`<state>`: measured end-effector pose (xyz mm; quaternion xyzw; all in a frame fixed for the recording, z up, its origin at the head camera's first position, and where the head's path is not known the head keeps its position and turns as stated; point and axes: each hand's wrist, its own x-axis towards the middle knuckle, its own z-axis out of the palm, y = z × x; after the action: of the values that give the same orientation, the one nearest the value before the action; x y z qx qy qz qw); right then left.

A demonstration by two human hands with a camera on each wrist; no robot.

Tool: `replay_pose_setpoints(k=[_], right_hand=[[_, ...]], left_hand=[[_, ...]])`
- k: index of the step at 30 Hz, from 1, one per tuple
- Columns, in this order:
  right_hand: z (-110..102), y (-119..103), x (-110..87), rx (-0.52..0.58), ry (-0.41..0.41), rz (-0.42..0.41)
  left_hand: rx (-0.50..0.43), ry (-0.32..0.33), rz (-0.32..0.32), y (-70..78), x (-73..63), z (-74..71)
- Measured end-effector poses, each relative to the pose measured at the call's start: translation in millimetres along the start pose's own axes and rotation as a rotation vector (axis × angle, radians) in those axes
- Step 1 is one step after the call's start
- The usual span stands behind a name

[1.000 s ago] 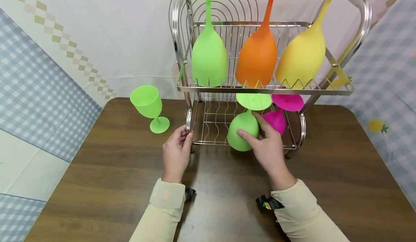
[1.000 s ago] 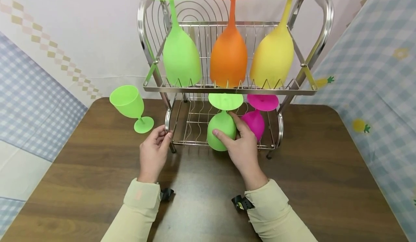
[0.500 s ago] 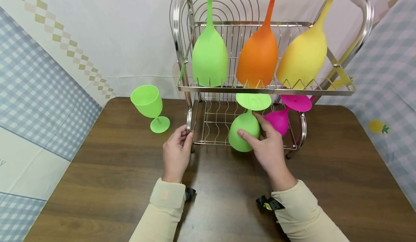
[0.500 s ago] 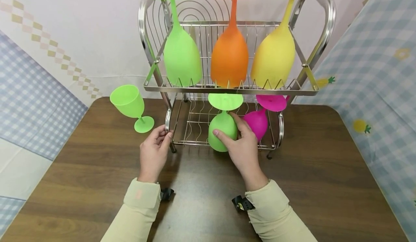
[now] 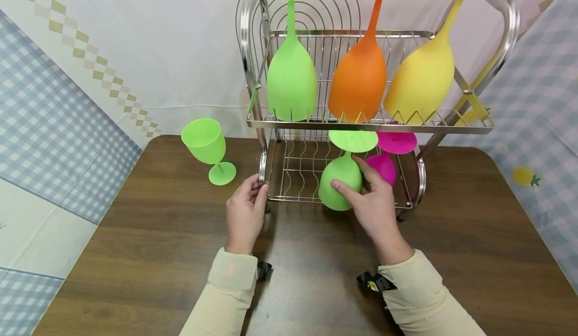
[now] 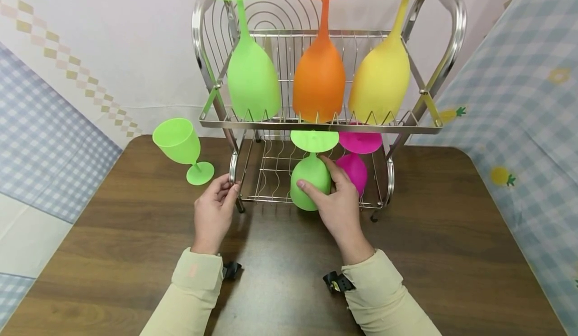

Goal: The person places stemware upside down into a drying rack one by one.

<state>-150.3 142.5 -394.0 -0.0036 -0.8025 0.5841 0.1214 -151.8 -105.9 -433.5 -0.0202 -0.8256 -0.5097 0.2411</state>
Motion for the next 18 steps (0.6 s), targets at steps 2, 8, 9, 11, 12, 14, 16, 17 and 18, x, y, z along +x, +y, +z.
replay_pose_setpoints(k=[2, 8, 9, 11, 12, 14, 16, 17, 18], right_hand=[[0.6, 0.1, 0.8, 0.006, -0.002, 0.002], [1.9, -2.0, 2.9, 0.019, -0.014, 0.006], [2.0, -1.9, 3.4, 0.016, -0.014, 0.009], [2.2, -1.7, 4.5, 0.01, -0.014, 0.015], [2.5, -1.4, 5.2, 0.007, -0.013, 0.017], [3.1, -1.3, 6.1, 0.003, -0.013, 0.019], [3.9, -1.6, 6.9, -0.001, -0.013, 0.02], [4.5, -1.9, 7.2, 0.002, -0.012, 0.02], [5.2, -2.1, 7.5, 0.005, -0.011, 0.019]], left_hand=[[-0.001, 0.0, 0.0, -0.5, 0.0, 0.3], [-0.008, 0.003, 0.001, 0.0, -0.4, 0.7], [-0.01, 0.002, 0.001, 0.2, -0.4, 0.8], [-0.014, 0.001, 0.002, 0.1, -0.4, 1.0], [-0.015, 0.001, 0.001, -0.1, -0.2, 1.1], [-0.015, 0.001, 0.005, 0.0, 0.1, 1.3], [-0.013, 0.003, 0.008, -0.4, 0.3, 1.3], [-0.011, 0.003, 0.008, -0.7, 0.5, 1.4], [-0.009, 0.004, 0.009, -1.0, 0.6, 1.4]])
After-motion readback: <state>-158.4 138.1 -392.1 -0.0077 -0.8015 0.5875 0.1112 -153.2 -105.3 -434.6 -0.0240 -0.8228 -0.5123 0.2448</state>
